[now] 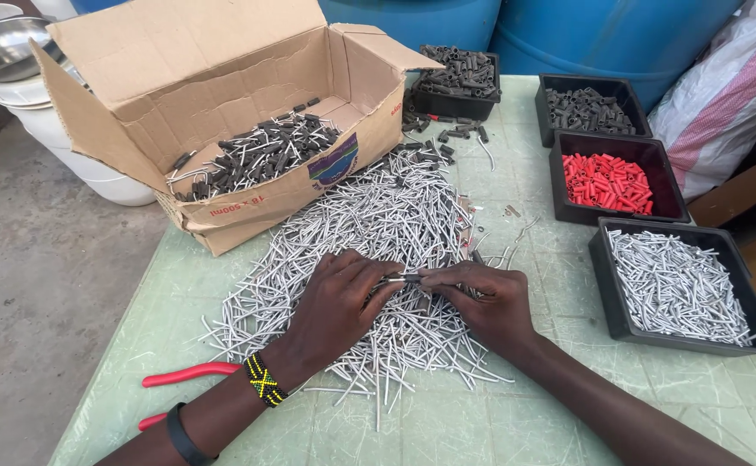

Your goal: Sort small metal pins from a large pile into a cardboard box for organization or quality control.

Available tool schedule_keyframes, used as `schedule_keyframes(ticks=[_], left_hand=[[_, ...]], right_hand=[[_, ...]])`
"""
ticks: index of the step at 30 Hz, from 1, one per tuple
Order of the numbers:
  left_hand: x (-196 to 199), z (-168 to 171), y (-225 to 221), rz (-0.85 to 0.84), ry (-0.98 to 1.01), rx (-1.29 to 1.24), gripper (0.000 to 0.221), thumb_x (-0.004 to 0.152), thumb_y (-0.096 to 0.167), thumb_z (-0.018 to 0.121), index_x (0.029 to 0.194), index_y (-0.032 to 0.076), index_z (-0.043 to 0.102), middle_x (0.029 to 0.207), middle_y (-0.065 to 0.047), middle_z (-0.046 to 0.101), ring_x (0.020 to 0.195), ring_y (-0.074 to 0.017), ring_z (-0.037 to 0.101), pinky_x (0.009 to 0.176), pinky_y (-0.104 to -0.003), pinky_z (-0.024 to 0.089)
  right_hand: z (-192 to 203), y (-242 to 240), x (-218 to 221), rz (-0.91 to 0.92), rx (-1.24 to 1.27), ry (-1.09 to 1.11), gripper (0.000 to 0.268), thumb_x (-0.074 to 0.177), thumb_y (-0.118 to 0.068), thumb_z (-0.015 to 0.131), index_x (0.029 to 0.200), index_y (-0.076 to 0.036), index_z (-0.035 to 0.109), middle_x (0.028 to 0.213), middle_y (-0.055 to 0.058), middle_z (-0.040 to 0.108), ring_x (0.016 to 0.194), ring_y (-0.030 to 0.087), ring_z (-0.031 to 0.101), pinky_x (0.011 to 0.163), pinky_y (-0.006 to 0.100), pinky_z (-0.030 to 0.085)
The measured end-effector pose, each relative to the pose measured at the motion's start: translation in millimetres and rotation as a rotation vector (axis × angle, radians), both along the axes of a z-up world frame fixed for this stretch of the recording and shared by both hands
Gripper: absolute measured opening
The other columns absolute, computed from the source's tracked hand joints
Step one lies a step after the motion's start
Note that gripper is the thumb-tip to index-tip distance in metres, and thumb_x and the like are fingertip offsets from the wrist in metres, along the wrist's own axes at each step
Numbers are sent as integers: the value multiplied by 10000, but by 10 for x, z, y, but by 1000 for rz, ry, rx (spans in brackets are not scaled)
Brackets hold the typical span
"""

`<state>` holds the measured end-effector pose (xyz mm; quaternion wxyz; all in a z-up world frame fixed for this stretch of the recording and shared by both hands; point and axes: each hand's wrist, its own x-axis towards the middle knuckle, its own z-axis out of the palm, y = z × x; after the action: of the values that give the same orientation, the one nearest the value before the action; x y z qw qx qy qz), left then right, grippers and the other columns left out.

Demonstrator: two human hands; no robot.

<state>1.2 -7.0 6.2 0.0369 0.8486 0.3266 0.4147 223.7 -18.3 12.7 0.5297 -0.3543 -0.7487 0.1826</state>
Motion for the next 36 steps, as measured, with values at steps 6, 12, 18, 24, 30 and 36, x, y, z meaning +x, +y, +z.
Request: schedule_keyframes(ticks=[6, 12, 18, 24, 30, 36], left_hand=[[-1, -30, 15, -68, -5, 85, 139, 1022, 182, 692, 1138, 125, 741, 867, -79, 751, 889, -236, 718, 749, -379, 532], [-42, -97, 162, -61, -7, 207, 84, 947, 121, 732, 1009, 137, 786, 771, -51, 742, 791, -216, 715, 715, -370, 517], [-417, 413, 703, 363, 2, 466, 79, 926, 170, 833, 976, 138, 781, 757, -11, 657, 765, -232, 657, 742, -400, 513], [-652, 700, 1080, 672, 284, 495, 237, 1015, 363, 767, 1116, 149, 763, 839, -39, 724, 984, -272, 686, 822, -440, 457], [61, 313, 1147, 381, 484, 389, 223, 848, 91, 771, 1066, 136, 761, 863, -67, 750, 928, -300, 702, 762, -458, 534], [653, -146, 1915, 290, 568, 296, 115, 794, 2, 751, 844, 105, 765, 715, -92, 705, 776, -289, 713, 607, -371, 579]], right_hand=[[38, -23, -8, -9, -56, 34, 86, 798, 50, 810, 853, -15, 803, 829, 164, 827, 832, 305, 815, 705, 405, 638], [23, -34, -11, -38, -36, 9, 155, 864, -39, 794, 1018, -47, 808, 925, 150, 834, 871, 302, 810, 751, 416, 633], [25, -21, -20, -55, -105, 184, 277, 993, -59, 631, 1260, 5, 674, 1128, 190, 791, 964, 299, 785, 888, 460, 588], [58, 0, -10, -90, -120, 105, 149, 991, -75, 656, 1047, -27, 786, 922, 144, 818, 939, 283, 792, 833, 423, 595], [10, 26, 8, -133, -138, 41, 150, 987, -118, 673, 1046, -65, 800, 813, 130, 804, 849, 210, 778, 770, 403, 591], [-38, 34, 25, -139, -140, 45, 137, 985, -129, 682, 1030, -82, 803, 784, 120, 798, 794, 224, 785, 744, 378, 595]])
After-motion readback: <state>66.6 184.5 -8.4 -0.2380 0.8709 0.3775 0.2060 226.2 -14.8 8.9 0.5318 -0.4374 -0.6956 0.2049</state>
